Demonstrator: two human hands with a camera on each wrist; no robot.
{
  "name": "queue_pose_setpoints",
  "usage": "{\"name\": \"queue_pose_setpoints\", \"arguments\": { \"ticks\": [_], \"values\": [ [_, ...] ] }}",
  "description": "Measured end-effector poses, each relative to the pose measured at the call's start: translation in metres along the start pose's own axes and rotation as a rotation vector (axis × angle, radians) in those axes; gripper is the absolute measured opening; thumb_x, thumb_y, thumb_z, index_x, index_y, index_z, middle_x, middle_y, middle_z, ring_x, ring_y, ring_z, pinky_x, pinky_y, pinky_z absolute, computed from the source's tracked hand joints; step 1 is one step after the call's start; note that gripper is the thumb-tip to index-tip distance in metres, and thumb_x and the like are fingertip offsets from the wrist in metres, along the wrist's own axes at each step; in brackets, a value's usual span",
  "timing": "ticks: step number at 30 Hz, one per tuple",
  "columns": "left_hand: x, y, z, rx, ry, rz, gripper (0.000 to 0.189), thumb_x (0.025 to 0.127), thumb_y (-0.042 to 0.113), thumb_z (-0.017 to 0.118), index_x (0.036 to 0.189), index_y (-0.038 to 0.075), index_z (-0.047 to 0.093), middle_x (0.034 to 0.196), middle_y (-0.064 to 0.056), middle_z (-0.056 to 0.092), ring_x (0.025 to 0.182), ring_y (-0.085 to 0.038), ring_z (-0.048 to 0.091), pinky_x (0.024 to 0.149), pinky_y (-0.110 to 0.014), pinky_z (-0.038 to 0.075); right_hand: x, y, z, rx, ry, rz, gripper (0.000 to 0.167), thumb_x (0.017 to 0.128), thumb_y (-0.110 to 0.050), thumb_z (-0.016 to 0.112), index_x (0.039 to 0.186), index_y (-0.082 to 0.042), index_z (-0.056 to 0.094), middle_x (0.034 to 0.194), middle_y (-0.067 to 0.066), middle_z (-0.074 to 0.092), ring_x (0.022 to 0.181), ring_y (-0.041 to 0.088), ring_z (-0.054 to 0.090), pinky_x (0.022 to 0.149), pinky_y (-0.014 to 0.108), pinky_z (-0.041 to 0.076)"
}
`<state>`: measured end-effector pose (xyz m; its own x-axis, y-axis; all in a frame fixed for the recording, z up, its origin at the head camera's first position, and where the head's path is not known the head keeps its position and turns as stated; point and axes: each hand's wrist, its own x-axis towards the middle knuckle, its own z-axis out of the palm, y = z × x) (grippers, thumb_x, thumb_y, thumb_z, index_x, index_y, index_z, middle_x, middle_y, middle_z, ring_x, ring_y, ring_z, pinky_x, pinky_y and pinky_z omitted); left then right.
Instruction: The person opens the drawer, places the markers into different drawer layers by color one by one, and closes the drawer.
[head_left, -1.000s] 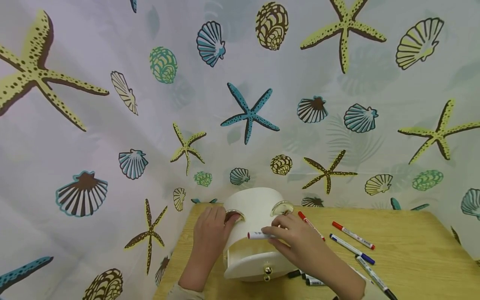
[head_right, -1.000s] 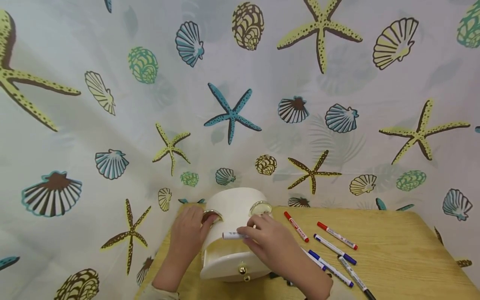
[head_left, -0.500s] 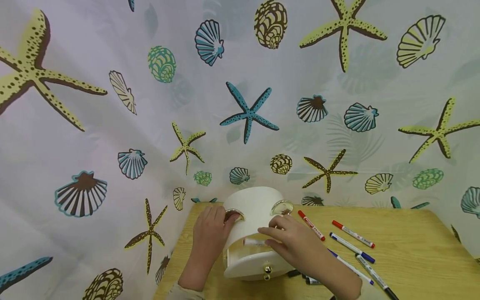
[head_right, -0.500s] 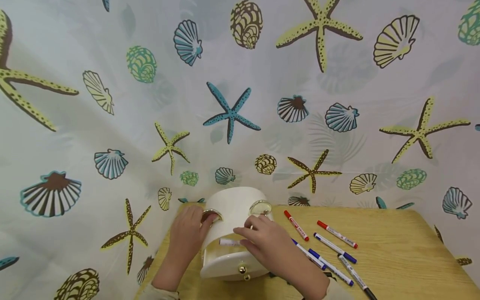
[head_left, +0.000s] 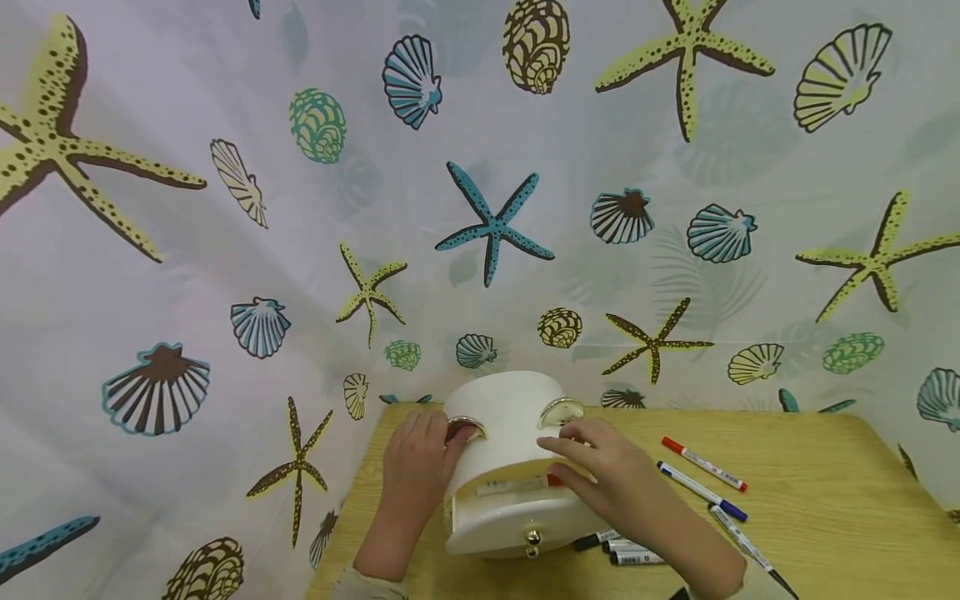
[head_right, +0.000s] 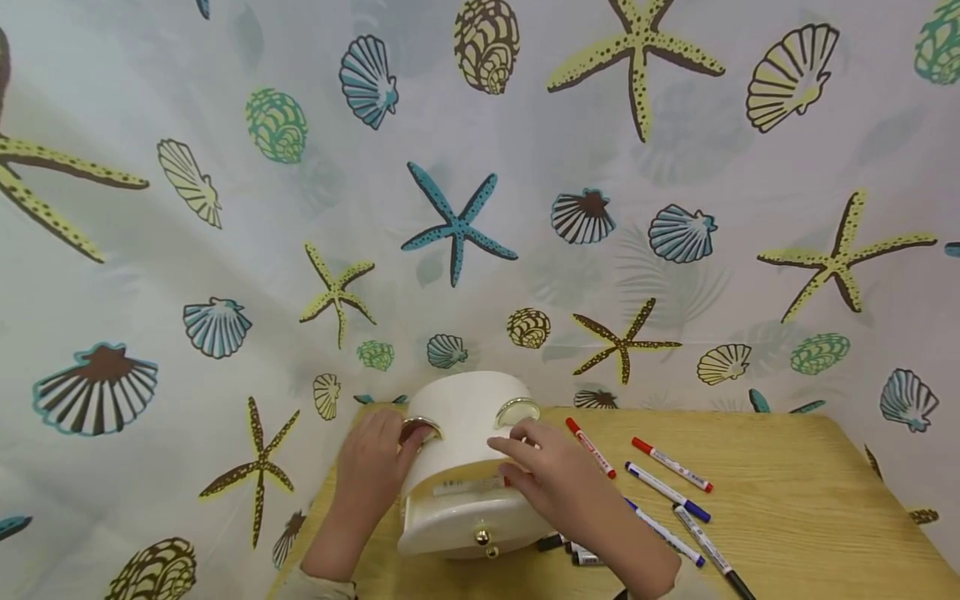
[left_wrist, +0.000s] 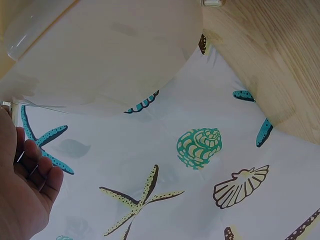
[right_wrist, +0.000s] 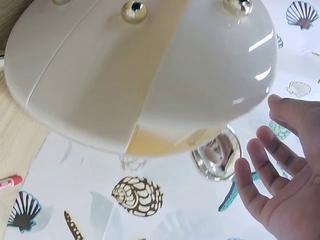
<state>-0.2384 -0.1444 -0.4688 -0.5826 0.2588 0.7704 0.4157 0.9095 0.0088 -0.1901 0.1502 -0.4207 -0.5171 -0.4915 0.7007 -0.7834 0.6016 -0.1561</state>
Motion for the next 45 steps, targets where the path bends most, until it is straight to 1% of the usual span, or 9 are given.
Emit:
{"name": "queue_pose_setpoints", "arguments": {
  "ticks": [5, 11, 14, 19, 25, 33, 37, 40, 45],
  "values": [
    [0.0, -0.001, 0.003, 0.01, 0.003, 0.007, 0.043, 0.095, 0.043, 0.079, 0.083, 0.011, 0.052, 0.072, 0.001, 0.047, 0.065, -0.016, 0.04, 0.057, -0.027, 0.033, -0.006, 0.017, -0.011, 0.009, 0.066, 0.037, 0.046, 0.08, -0.006, 0.091, 0.124, -0.016, 0.078, 0.111, 0.001, 0.07, 0.085, 0.01, 0.06, 0.066, 0.02, 0.049],
    [0.001, 0.0, 0.001, 0.011, 0.003, 0.002, 0.044, 0.095, 0.043, 0.079, 0.083, 0.011, 0.052, 0.073, 0.001, 0.046, 0.066, -0.015, 0.037, 0.058, -0.026, 0.032, -0.013, 0.05, -0.025, -0.013, 0.129, 0.1, 0.045, 0.082, 0.0, 0.088, 0.124, -0.012, 0.076, 0.109, 0.0, 0.067, 0.091, 0.012, 0.059, 0.074, 0.014, 0.043],
    [0.001, 0.0, 0.001, 0.006, 0.007, 0.005, 0.044, 0.094, 0.042, 0.079, 0.083, 0.01, 0.051, 0.073, 0.0, 0.045, 0.065, -0.016, 0.037, 0.057, -0.027, 0.032, -0.02, 0.072, -0.029, -0.047, 0.153, 0.149, 0.045, 0.083, 0.002, 0.087, 0.124, -0.012, 0.076, 0.106, 0.0, 0.067, 0.092, 0.014, 0.06, 0.077, 0.016, 0.043],
    [0.0, -0.001, 0.002, 0.015, 0.028, 0.022, 0.046, 0.093, 0.042, 0.08, 0.081, 0.009, 0.05, 0.071, 0.0, 0.043, 0.063, -0.016, 0.034, 0.056, -0.027, 0.03, -0.038, 0.114, -0.03, -0.104, 0.138, 0.26, 0.039, 0.087, 0.001, 0.084, 0.123, -0.009, 0.075, 0.106, 0.005, 0.067, 0.087, 0.017, 0.061, 0.07, 0.026, 0.046],
    [-0.001, -0.004, 0.005, 0.025, 0.034, 0.034, 0.047, 0.093, 0.043, 0.081, 0.082, 0.01, 0.05, 0.071, 0.001, 0.042, 0.062, -0.015, 0.032, 0.055, -0.026, 0.029, -0.064, 0.16, -0.023, -0.147, 0.009, 0.423, 0.03, 0.095, -0.009, 0.079, 0.124, -0.006, 0.074, 0.108, 0.013, 0.067, 0.089, 0.029, 0.065, 0.07, 0.042, 0.051],
    [-0.003, -0.002, 0.004, 0.021, -0.002, 0.012, 0.045, 0.094, 0.044, 0.08, 0.083, 0.011, 0.052, 0.071, 0.002, 0.044, 0.064, -0.014, 0.033, 0.057, -0.024, 0.028, -0.102, 0.197, -0.008, -0.119, -0.261, 0.63, 0.031, 0.1, -0.016, 0.073, 0.127, 0.0, 0.07, 0.115, 0.024, 0.066, 0.097, 0.04, 0.066, 0.077, 0.056, 0.056],
    [-0.004, -0.002, 0.004, 0.02, -0.005, 0.014, 0.044, 0.094, 0.043, 0.08, 0.083, 0.011, 0.052, 0.072, 0.002, 0.044, 0.065, -0.014, 0.033, 0.057, -0.024, 0.028, -0.12, 0.216, 0.001, -0.109, -0.373, 0.693, 0.033, 0.1, -0.016, 0.072, 0.128, 0.001, 0.069, 0.118, 0.027, 0.065, 0.101, 0.044, 0.067, 0.078, 0.059, 0.057],
    [-0.004, -0.002, 0.004, 0.02, 0.004, 0.019, 0.045, 0.094, 0.043, 0.08, 0.083, 0.01, 0.051, 0.072, 0.002, 0.044, 0.065, -0.015, 0.033, 0.057, -0.025, 0.029, -0.128, 0.225, 0.007, -0.101, -0.418, 0.722, 0.035, 0.1, -0.017, 0.072, 0.128, 0.002, 0.067, 0.118, 0.027, 0.065, 0.1, 0.043, 0.067, 0.078, 0.058, 0.057],
    [-0.002, -0.003, 0.003, 0.015, 0.028, 0.029, 0.046, 0.093, 0.041, 0.081, 0.082, 0.01, 0.051, 0.071, 0.001, 0.043, 0.064, -0.015, 0.033, 0.056, -0.025, 0.029, -0.133, 0.235, 0.01, -0.093, -0.47, 0.76, 0.039, 0.1, -0.017, 0.073, 0.131, 0.005, 0.065, 0.116, 0.028, 0.065, 0.101, 0.044, 0.067, 0.079, 0.059, 0.057]
  ]
}}
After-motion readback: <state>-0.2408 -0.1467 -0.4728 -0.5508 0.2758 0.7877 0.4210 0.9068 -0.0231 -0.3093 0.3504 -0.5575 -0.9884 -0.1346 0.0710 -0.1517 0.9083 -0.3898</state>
